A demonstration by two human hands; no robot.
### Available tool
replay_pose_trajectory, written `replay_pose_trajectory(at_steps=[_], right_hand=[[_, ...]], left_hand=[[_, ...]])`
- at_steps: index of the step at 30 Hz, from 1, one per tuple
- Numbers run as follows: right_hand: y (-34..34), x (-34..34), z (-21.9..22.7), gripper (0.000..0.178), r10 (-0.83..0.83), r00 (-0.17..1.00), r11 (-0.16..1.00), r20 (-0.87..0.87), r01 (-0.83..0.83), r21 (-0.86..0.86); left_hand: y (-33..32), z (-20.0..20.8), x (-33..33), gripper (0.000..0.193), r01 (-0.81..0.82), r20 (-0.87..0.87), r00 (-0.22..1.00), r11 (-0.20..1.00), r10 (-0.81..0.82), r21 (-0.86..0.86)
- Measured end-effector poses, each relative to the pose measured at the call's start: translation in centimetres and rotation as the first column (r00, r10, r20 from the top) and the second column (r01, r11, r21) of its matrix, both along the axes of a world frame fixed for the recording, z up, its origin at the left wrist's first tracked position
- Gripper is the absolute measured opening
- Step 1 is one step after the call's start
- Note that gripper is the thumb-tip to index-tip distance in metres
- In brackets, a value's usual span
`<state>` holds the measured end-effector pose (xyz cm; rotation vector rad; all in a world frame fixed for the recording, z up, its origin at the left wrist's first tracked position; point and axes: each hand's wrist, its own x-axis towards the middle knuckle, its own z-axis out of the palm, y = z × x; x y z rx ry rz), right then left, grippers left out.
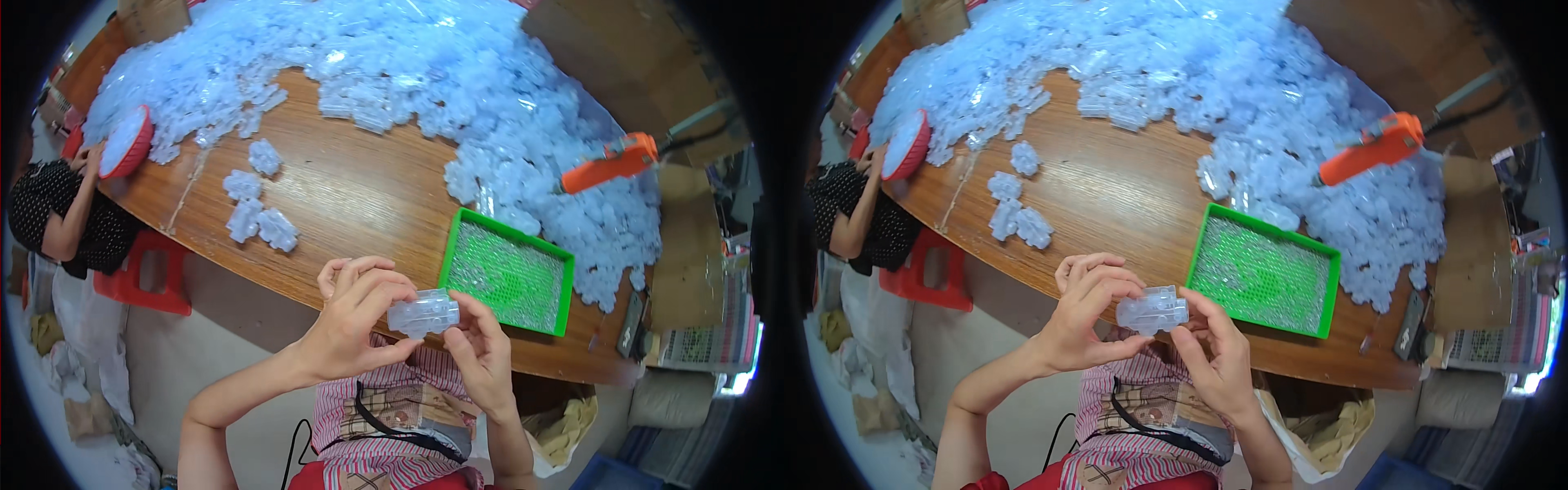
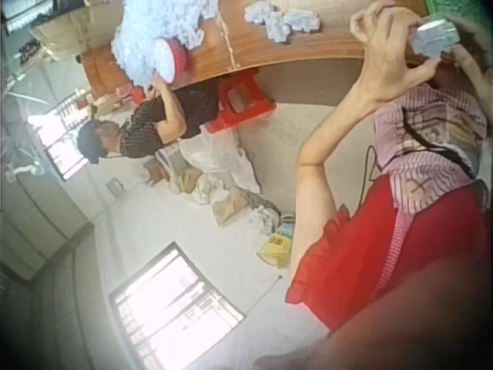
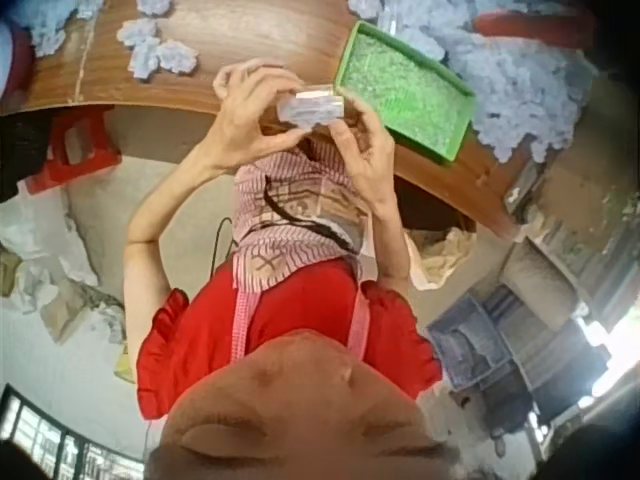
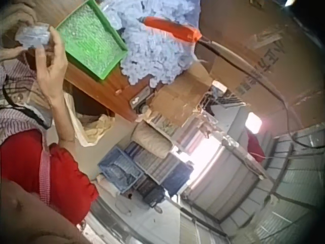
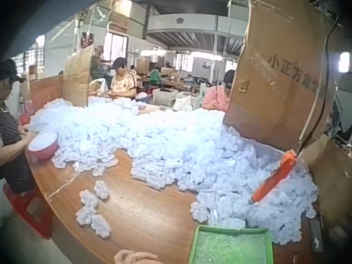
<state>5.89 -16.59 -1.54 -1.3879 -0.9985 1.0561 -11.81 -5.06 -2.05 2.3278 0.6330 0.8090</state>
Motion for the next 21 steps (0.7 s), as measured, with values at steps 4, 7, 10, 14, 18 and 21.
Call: replay_pose_trajectory(at_steps=[4, 7, 10, 14, 18, 21], right_hand=[[-3.0, 1.5, -1.7, 0.034, -0.033, 0.999, 0.998, -0.009, 0.032, -0.055], [-4.7, 1.9, -1.9, 0.032, -0.112, 0.992, 0.991, -0.065, 0.108, -0.074], [-6.2, 2.8, -2.7, 0.031, -0.185, 0.98, 0.979, -0.068, 0.179, -0.093], [-6.7, 4.1, -2.3, 0.03, -0.238, 0.937, 0.951, 0.255, 0.279, -0.137], [-5.8, 7.0, -2.0, 0.025, -0.332, 0.8, 0.927, 0.501, 0.374, 0.017], [-4.2, 7.9, -1.7, 0.023, -0.36, 0.737, 0.925, 0.572, 0.363, 0.115]], left_hand=[[-1.7, -0.9, 1.0, 0.05, 0.101, -0.026, 0.994, 0.992, -0.103, -0.074], [-3.1, -1.4, 2.2, 0.053, 0.155, -0.074, 0.983, 0.977, -0.167, -0.147], [-4.2, -2.1, 3.6, 0.058, 0.128, -0.056, 0.988, 0.965, -0.144, -0.228], [-4.4, -3.5, 4.5, 0.058, 0.143, -0.132, 0.981, 0.99, -0.142, -0.007], [-4.3, -4.7, 4.6, 0.051, 0.123, -0.208, 0.974, 0.978, -0.086, 0.168], [-4.2, -5.1, 4.3, 0.044, -0.025, -0.192, 0.978, 0.968, 0.075, 0.249]])
